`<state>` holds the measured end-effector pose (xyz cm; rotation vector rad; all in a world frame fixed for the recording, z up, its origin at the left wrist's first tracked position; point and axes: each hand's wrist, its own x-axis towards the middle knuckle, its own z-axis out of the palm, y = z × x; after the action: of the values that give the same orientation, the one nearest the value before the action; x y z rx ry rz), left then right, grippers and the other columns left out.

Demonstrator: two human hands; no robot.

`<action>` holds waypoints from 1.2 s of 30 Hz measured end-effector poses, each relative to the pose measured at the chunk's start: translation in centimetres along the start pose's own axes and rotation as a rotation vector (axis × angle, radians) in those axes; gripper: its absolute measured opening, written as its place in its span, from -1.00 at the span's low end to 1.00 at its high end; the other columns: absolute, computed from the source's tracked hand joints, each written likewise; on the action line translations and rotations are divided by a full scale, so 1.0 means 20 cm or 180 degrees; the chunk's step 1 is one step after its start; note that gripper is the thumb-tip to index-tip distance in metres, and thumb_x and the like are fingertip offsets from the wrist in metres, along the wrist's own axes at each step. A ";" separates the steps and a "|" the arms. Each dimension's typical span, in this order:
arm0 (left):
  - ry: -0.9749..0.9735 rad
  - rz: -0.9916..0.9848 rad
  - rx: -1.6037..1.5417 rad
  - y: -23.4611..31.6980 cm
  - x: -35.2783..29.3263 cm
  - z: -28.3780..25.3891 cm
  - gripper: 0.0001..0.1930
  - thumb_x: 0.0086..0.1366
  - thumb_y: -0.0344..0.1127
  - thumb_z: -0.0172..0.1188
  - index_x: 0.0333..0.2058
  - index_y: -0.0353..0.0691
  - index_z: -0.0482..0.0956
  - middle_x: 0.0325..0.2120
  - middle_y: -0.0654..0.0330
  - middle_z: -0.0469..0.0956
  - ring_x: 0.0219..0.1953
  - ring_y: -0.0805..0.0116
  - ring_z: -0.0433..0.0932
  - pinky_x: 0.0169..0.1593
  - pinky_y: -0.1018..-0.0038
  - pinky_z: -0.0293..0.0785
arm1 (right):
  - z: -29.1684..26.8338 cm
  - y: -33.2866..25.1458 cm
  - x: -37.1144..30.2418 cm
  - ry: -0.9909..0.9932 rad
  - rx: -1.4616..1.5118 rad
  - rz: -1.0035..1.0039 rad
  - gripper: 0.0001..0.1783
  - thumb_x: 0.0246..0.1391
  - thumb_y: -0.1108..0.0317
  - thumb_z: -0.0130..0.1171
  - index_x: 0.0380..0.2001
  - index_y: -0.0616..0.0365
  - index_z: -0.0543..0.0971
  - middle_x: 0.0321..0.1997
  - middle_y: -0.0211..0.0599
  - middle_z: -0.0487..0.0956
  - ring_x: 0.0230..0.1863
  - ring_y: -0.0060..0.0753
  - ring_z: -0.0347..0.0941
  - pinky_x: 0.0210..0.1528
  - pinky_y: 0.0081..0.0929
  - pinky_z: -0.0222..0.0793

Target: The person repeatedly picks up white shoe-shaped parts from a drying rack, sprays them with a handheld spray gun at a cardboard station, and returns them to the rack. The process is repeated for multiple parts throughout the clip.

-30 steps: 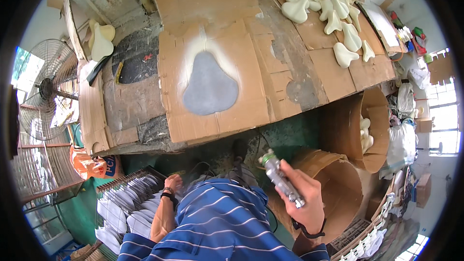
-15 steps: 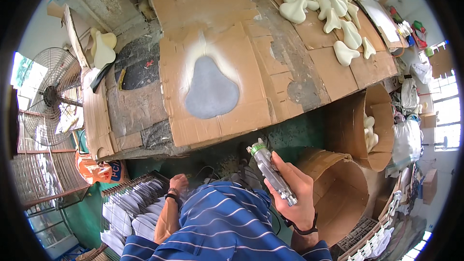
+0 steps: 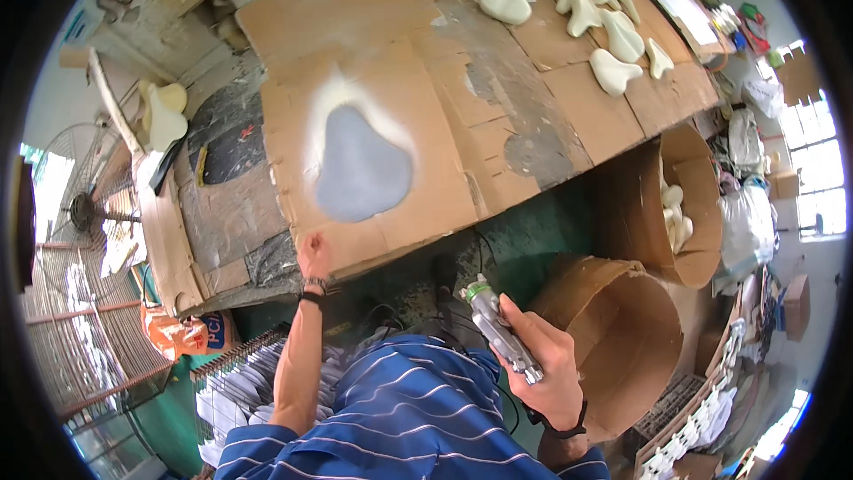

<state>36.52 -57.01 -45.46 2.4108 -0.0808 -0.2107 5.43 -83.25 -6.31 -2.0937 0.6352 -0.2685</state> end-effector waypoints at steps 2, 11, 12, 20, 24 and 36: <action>0.0415 0.0638 0.0719 0.17 0.17 0.10 -0.80 0.28 -0.29 0.24 -0.19 -0.24 0.67 -0.39 0.19 0.70 -0.37 0.32 0.64 -0.27 0.37 0.56 | -0.05 0.05 -0.03 -0.0256 0.0219 -0.0073 -0.26 -0.18 0.61 0.29 0.22 0.24 0.50 -0.13 -0.01 0.65 -0.22 -0.05 0.63 -0.12 -0.38 0.52; -0.0808 0.0531 0.2340 -0.03 0.68 0.26 -0.42 0.47 0.05 -0.16 0.33 -0.13 0.29 0.32 0.02 0.33 0.36 0.07 0.28 0.39 0.05 0.18 | -0.04 0.34 -0.11 0.0065 0.0216 -0.0047 -0.15 -0.17 0.54 0.20 0.32 0.34 0.31 -0.13 0.07 0.56 -0.07 0.17 0.55 -0.07 -0.09 0.47; -0.0567 0.0626 0.2330 0.16 0.65 0.26 -0.42 0.46 0.05 -0.14 0.32 -0.13 0.30 0.30 0.02 0.34 0.34 0.07 0.29 0.38 0.06 0.19 | -0.03 0.35 -0.14 0.0232 0.0178 0.0028 -0.15 -0.19 0.54 0.22 0.31 0.32 0.31 -0.11 0.05 0.56 -0.08 0.17 0.55 -0.09 -0.09 0.49; -0.0122 0.1658 0.2092 1.20 0.47 0.60 -0.48 0.35 0.02 0.01 0.17 -0.17 0.38 0.16 0.04 0.42 0.21 0.10 0.37 0.26 0.11 0.27 | -0.09 0.37 -0.37 0.0883 0.0217 0.0502 -0.39 -0.03 0.37 0.20 0.17 0.15 0.42 -0.24 0.00 0.60 -0.15 0.11 0.58 -0.15 -0.12 0.50; -0.0127 0.1881 0.2048 1.45 0.43 0.71 -0.50 0.30 0.00 0.08 0.10 -0.18 0.42 0.09 0.04 0.46 0.14 0.12 0.41 0.20 0.13 0.32 | -0.09 0.44 -0.39 0.1178 0.0248 0.0521 -0.52 0.03 0.39 0.18 0.08 0.16 0.48 -0.26 0.00 0.60 -0.18 0.08 0.59 -0.17 -0.12 0.50; 0.0070 0.1986 0.1853 1.71 0.36 0.73 -0.56 0.14 -0.05 0.30 -0.12 -0.24 0.54 -0.13 0.06 0.58 -0.06 0.16 0.54 0.03 0.21 0.45 | -0.20 0.52 -0.36 0.1034 0.0321 0.0611 -0.72 0.06 0.37 0.15 -0.12 0.13 0.54 -0.38 0.01 0.58 -0.28 0.14 0.59 -0.29 -0.04 0.47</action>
<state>41.03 -92.98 -34.53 2.8044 -0.9842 0.1528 -5.87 -87.04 -12.22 -1.8918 0.9881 -0.5260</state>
